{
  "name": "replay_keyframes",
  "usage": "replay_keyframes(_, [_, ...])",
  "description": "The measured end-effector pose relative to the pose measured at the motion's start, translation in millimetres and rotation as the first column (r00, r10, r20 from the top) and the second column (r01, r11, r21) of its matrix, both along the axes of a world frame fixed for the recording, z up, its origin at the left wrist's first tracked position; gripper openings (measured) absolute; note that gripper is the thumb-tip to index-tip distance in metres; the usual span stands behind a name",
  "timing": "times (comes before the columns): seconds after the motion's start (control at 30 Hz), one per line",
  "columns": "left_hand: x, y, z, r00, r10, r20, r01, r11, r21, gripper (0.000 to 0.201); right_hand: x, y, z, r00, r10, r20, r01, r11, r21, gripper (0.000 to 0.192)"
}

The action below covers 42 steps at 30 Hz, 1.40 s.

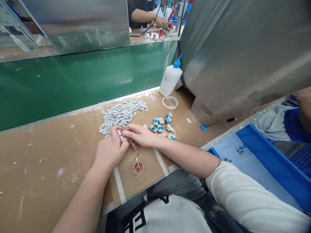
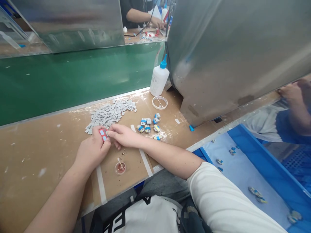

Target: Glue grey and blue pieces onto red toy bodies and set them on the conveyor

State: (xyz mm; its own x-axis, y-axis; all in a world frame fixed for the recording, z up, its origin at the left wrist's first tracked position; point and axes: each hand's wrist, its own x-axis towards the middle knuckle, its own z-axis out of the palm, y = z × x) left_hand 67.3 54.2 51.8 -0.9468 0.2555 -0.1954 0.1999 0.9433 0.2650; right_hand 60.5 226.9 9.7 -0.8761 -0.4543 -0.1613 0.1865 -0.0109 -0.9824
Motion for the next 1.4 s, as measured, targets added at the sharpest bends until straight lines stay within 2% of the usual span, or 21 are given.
replay_keyframes(0.17, [0.1,-1.8,-2.2,0.999,-0.02,-0.043,0.022,0.998,0.055,0.048,3.4,-1.2,3.0,0.999,-0.023,-0.024,0.023,0.999,0.024,0.021])
replay_keyframes(0.37, [-2.6,-8.4,-13.8,0.992,-0.027,-0.125,0.048,0.985,0.167,0.043,6.6,0.7,13.6,0.994,0.003,-0.108,0.02,0.978,0.208,0.022])
replay_keyframes(0.47, [-4.3,-9.5,-19.8,0.991,0.02,-0.129,0.012,0.969,0.245,0.04,2.2,4.3,15.0,0.976,0.049,-0.211,0.017,0.954,0.3,0.023])
replay_keyframes(0.6, [-6.5,-10.8,-26.2,0.996,0.062,-0.058,-0.028,0.884,0.467,0.038,-4.3,13.5,17.9,0.885,0.174,-0.433,0.071,0.867,0.494,0.029])
replay_keyframes(0.7, [-7.2,-13.6,-28.9,0.999,0.02,-0.026,-0.002,0.822,0.57,0.039,-5.9,20.3,21.1,0.826,0.287,-0.485,0.025,0.841,0.541,0.031])
replay_keyframes(0.87, [-8.1,-21.1,-31.9,1.0,-0.015,0.026,-0.003,0.798,0.603,0.042,-7.2,25.4,23.0,0.757,0.381,-0.53,-0.016,0.823,0.568,0.028])
replay_keyframes(0.97, [-9.7,-26.9,-33.0,0.998,-0.069,0.01,0.048,0.787,0.615,0.045,-8.7,27.5,24.1,0.718,0.429,-0.549,-0.047,0.816,0.576,0.03])
replay_keyframes(1.07, [-10.8,-31.2,-32.3,0.993,-0.118,-0.016,0.103,0.782,0.615,0.047,-8.9,29.5,25.5,0.678,0.485,-0.553,-0.065,0.788,0.613,0.031])
replay_keyframes(1.13, [-11.2,-32.3,-30.9,0.991,-0.136,-0.011,0.115,0.789,0.604,0.047,-8.3,29.7,25.2,0.651,0.518,-0.556,-0.04,0.754,0.656,0.031])
replay_keyframes(1.27, [-11.6,-31.6,-27.9,0.99,-0.141,0.003,0.114,0.811,0.573,0.048,-6.7,25.9,20.2,0.607,0.545,-0.579,0.087,0.678,0.73,0.033])
replay_keyframes(1.4, [-11.2,-30.4,-24.8,0.989,-0.147,-0.012,0.128,0.814,0.567,0.05,-5.4,19.7,13.0,0.587,0.543,-0.6,0.152,0.654,0.741,0.035])
